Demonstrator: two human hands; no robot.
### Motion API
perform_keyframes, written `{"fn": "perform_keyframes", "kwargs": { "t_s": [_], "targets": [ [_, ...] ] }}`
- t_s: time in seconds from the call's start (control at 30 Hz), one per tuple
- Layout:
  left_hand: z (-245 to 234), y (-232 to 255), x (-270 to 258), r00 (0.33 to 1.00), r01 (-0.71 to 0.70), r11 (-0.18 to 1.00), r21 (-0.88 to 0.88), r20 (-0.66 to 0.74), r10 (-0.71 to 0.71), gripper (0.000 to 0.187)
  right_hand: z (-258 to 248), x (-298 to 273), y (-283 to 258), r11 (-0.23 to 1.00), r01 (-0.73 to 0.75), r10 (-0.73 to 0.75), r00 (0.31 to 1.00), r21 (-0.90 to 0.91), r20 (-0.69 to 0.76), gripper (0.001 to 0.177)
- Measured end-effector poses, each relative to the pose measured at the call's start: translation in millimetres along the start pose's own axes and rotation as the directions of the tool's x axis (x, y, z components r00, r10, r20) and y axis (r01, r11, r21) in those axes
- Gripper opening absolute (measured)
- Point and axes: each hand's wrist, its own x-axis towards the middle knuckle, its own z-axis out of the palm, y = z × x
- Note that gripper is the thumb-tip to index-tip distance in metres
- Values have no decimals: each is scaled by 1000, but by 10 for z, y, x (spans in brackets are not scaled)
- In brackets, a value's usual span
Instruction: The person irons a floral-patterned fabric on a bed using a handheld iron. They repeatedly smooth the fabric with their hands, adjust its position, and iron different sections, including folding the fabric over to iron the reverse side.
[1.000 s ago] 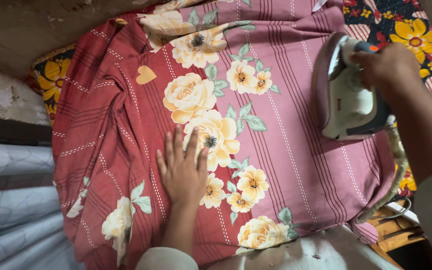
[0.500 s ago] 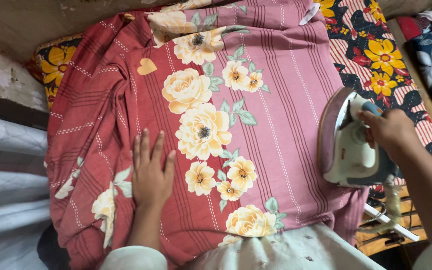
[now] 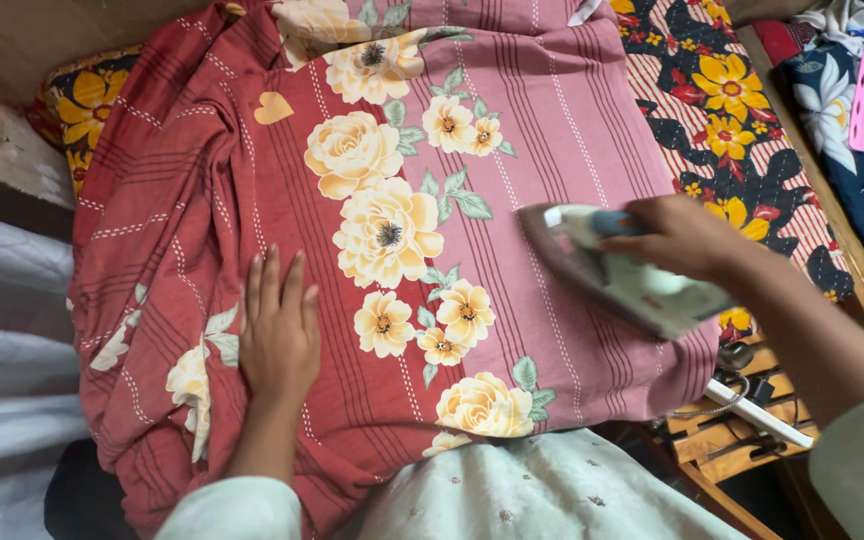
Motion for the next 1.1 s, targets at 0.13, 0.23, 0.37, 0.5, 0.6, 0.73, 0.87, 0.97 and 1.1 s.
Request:
{"fn": "perform_keyframes", "kwargs": {
  "t_s": [0.13,0.23,0.37,0.5,0.6,0.73,0.87,0.97,1.1],
  "targets": [
    [-55,110,-350,983,180,960,214,-69,-169,46,107,159,-790,964,256,-248,963,-71,108,49],
    [-98,88,-543,960,276,945,174,-94,-263,47,95,381,-1245,962,266,-265,964,-60,19,47],
    [-27,-60,-586,960,243,970,-13,-140,-242,46,-48,716,-1673,995,76,-73,997,68,-34,49],
    [-3,-220,-648,964,176,967,-182,-169,-207,47,-71,904,-1930,989,141,-142,989,35,30,49],
    [15,-303,-615,950,245,922,-299,-114,-290,44,-9,917,-2079,920,384,-377,922,-78,87,47],
    [29,-429,-557,919,279,700,-658,-29,-394,54,190,722,-2409,801,576,-548,815,-162,189,45],
    [-36,-510,-563,882,321,413,-852,110,-459,69,389,345,-2742,739,665,-624,735,-104,264,40],
    [-47,-476,-533,856,346,392,-852,114,-505,69,504,16,-2863,700,703,-648,699,-127,302,37],
    [-57,-351,-500,854,364,608,-706,-7,-520,56,569,-386,-2826,757,637,-585,759,-143,285,40]
  ]
}}
